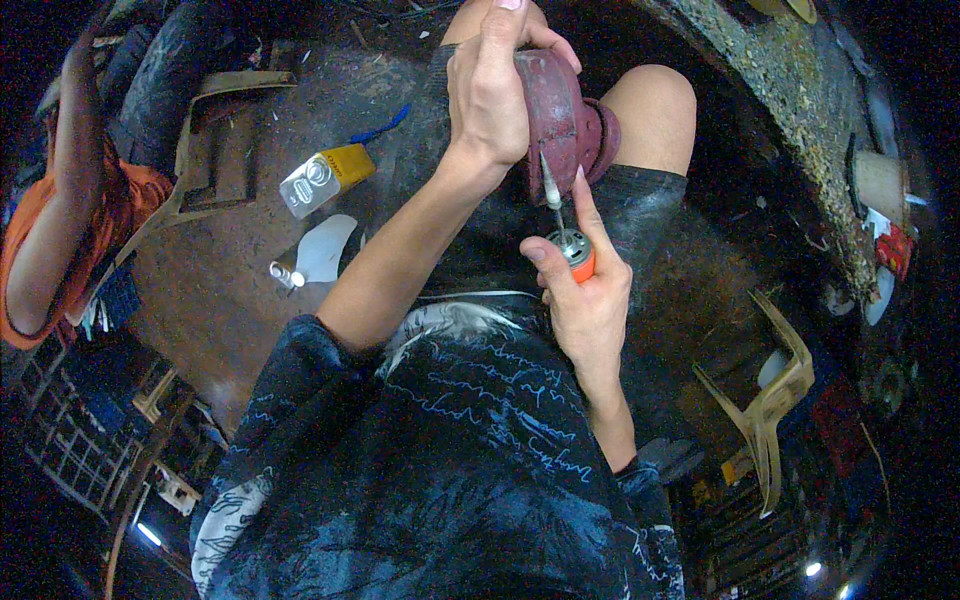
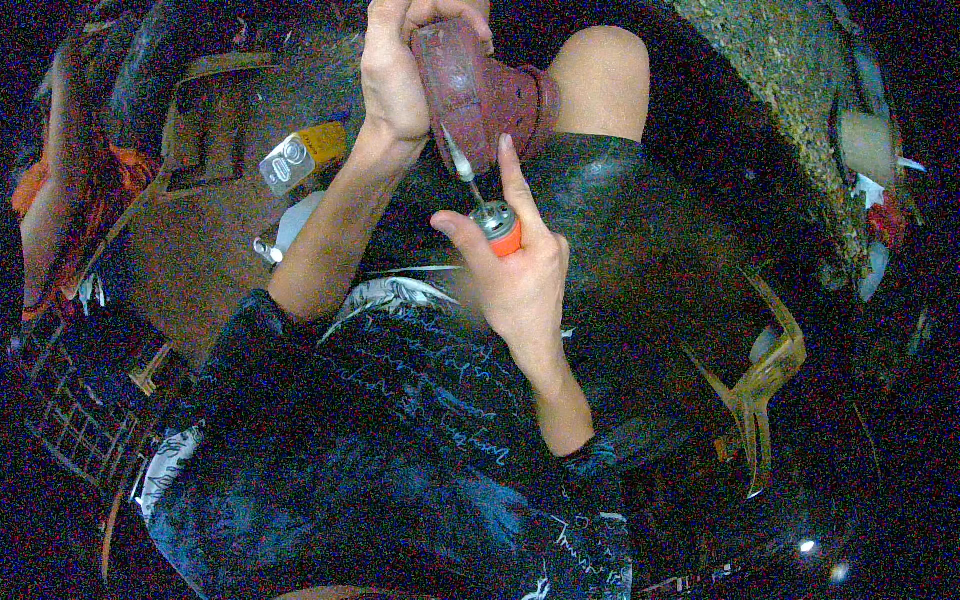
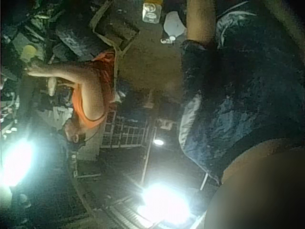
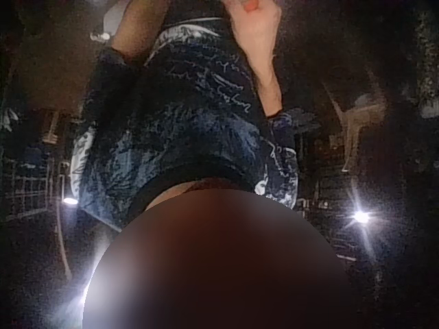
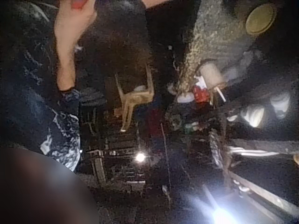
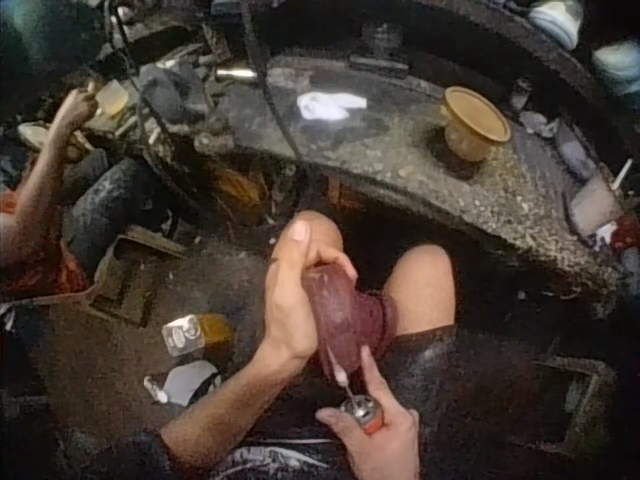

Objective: The person uses a handheld rotary tool to grind and smooth the surface of a maroon slip-on shoe, then switches to a black and white athletic shoe and continues grinding the sole. The person holds each shoe with one hand while operating the tool with the other.

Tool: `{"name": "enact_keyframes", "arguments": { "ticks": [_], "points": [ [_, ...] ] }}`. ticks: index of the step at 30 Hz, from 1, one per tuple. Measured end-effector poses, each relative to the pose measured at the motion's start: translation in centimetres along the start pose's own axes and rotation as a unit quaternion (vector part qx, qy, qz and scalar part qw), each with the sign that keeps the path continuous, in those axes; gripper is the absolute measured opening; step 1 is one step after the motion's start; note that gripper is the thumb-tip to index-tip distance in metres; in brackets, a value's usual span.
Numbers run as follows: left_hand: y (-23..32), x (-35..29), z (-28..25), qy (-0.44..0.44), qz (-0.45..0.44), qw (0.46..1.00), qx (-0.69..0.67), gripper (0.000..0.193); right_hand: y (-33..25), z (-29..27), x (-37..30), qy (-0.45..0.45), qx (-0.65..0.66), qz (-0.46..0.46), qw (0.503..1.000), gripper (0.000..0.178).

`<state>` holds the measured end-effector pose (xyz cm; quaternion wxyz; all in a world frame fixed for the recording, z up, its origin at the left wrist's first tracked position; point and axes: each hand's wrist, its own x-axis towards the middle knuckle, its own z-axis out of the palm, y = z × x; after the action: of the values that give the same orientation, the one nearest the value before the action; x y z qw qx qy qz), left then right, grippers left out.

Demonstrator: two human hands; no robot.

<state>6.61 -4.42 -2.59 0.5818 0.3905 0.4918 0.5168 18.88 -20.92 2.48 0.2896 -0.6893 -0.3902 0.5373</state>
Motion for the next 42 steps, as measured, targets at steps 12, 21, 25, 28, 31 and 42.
{"name": "enact_keyframes", "arguments": {
  "ticks": [12, 21, 25, 28, 31, 42],
  "points": [
    [-0.1, -1.2, -0.3, 0.011, 0.052, 0.994, 0.094, 0.086, -2.3, -1.8, -0.3, -0.017, 0.107, 0.095, 0.99, 0.068],
    [0.4, -1.5, -0.3, -0.002, 0.047, 0.994, 0.102, 0.091, -1.9, -1.5, -0.2, -0.02, 0.1, 0.096, 0.99, 0.07],
    [0.3, -1.6, -0.1, -0.001, 0.061, 0.993, 0.101, 0.089, -1.9, -1.4, -0.1, -0.016, 0.102, 0.095, 0.99, 0.068],
    [0.4, -1.8, 0.0, 0.001, 0.065, 0.994, 0.091, 0.087, -1.8, -1.6, 0.0, -0.006, 0.111, 0.114, 0.987, 0.065],
    [0.5, -2.0, 0.2, 0.0, 0.079, 0.991, 0.107, 0.084, -1.7, -1.8, 0.1, 0.006, 0.12, 0.124, 0.985, 0.061],
    [0.6, -2.0, 0.1, 0.005, 0.083, 0.991, 0.104, 0.081, -1.8, -1.2, -0.4, 0.0, 0.098, 0.076, 0.992, 0.066]
  ]
}}
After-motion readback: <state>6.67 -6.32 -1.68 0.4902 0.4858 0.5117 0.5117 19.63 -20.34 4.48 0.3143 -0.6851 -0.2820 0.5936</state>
